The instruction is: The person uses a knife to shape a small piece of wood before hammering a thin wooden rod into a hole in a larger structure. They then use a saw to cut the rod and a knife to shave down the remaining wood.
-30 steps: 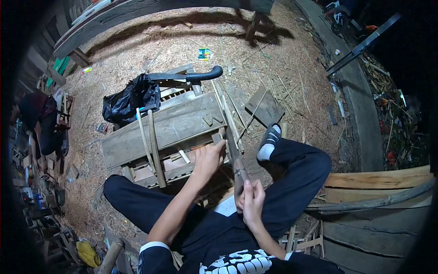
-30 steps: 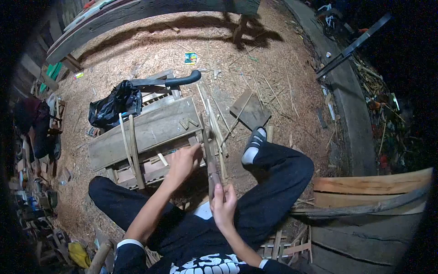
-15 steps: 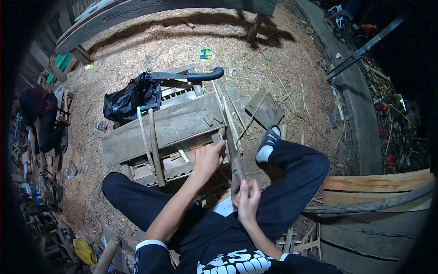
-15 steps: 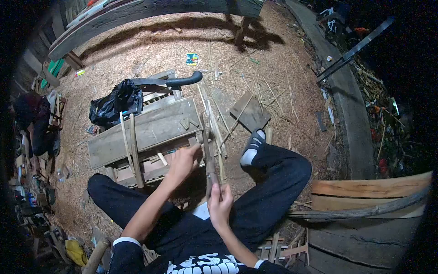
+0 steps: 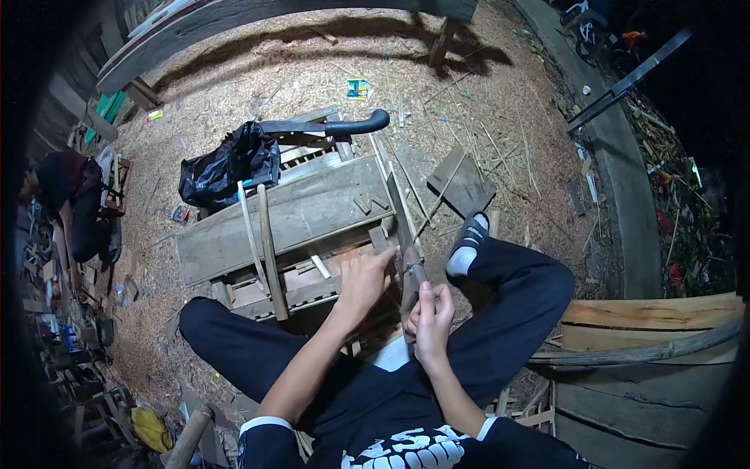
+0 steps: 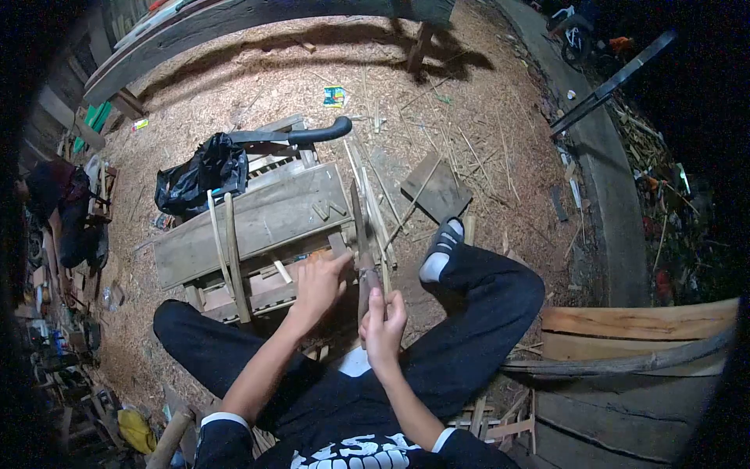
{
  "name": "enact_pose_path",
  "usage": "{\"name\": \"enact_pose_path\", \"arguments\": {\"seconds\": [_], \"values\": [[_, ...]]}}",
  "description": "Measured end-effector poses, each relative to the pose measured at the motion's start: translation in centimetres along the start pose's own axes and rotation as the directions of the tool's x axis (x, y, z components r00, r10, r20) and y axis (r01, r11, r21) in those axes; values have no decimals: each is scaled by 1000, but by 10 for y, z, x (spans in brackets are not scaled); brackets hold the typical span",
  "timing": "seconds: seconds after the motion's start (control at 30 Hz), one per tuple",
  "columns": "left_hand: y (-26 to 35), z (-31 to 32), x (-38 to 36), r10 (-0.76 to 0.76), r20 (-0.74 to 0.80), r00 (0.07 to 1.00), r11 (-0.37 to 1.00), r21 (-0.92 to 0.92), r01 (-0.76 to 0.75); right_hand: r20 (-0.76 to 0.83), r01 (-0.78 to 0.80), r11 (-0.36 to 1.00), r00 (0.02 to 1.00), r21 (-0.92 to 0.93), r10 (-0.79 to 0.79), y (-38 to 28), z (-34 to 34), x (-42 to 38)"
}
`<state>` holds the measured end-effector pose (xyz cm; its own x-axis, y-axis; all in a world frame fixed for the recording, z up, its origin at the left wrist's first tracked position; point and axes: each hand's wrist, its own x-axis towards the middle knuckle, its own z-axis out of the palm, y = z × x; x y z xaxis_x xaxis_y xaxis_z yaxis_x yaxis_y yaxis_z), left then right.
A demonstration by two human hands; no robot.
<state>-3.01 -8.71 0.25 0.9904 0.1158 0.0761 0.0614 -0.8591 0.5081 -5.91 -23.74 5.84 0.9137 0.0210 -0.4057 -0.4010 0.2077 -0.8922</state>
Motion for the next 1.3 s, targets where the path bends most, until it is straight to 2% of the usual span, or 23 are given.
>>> {"name": "enact_pose_path", "arguments": {"seconds": [0.07, 0.13, 0.2, 0.27, 0.33, 0.43, 0.5, 0.6, 0.9, 1.03, 1.1, 1.17, 1.2, 1.3], "values": [[0, -1, 4, -26, 65, 998, 1000, -1, 26, -18, -12, 1000, 1000, 24, 12, 3, -4, 4], [-1, 1, 5, -19, 78, 997, 1000, 2, 19, -11, 150, 975, 988, -161, -154, 13, -4, 6], [-3, 2, 2, -5, 10, 1000, 1000, 11, 5, 10, 140, 981, 990, -135, -140, 15, -6, 2], [-2, 5, 0, -20, 12, 1000, 999, 31, 20, -40, 33, 999, 999, 36, -31, 13, -9, 0], [1, 7, 0, -32, 20, 999, 999, 41, 31, -69, 26, 1000, 997, 13, -25, 15, -5, -5], [-6, 7, 3, -48, -45, 998, 995, 81, 52, -59, 72, 993, 996, 89, -67, 22, -7, -7], [-13, 4, 11, -41, -45, 998, 999, -34, 40, -56, 70, 995, 996, 72, -66, 15, -12, -5], [-10, -4, 14, -77, -3, 997, 995, -63, 76, -51, 70, 997, 996, 45, -67, 8, -16, -8], [-11, -5, 11, -33, -15, 999, 987, -156, 30, -11, 59, 997, 998, 45, -58, 16, -17, -19], [-6, -10, 12, -58, 76, 995, 987, -145, 69, -20, 51, 998, 999, 21, -51, 15, -20, -30], [-8, -6, 10, 46, 44, 998, 998, -40, -44, -24, 43, 999, 999, 20, -43, 15, -18, -28], [-9, -3, 12, 25, 33, 999, 998, -62, -23, -40, 36, 999, 999, -26, -37, 17, -15, -16], [-8, -2, 14, 9, 21, 1000, 996, -85, -7, -31, 100, 992, 994, -82, -103, 20, -10, -12], [-4, -3, 13, -25, 86, 996, 997, -73, 32, -13, 50, 999, 999, -20, -50, 11, -17, -18]]}}
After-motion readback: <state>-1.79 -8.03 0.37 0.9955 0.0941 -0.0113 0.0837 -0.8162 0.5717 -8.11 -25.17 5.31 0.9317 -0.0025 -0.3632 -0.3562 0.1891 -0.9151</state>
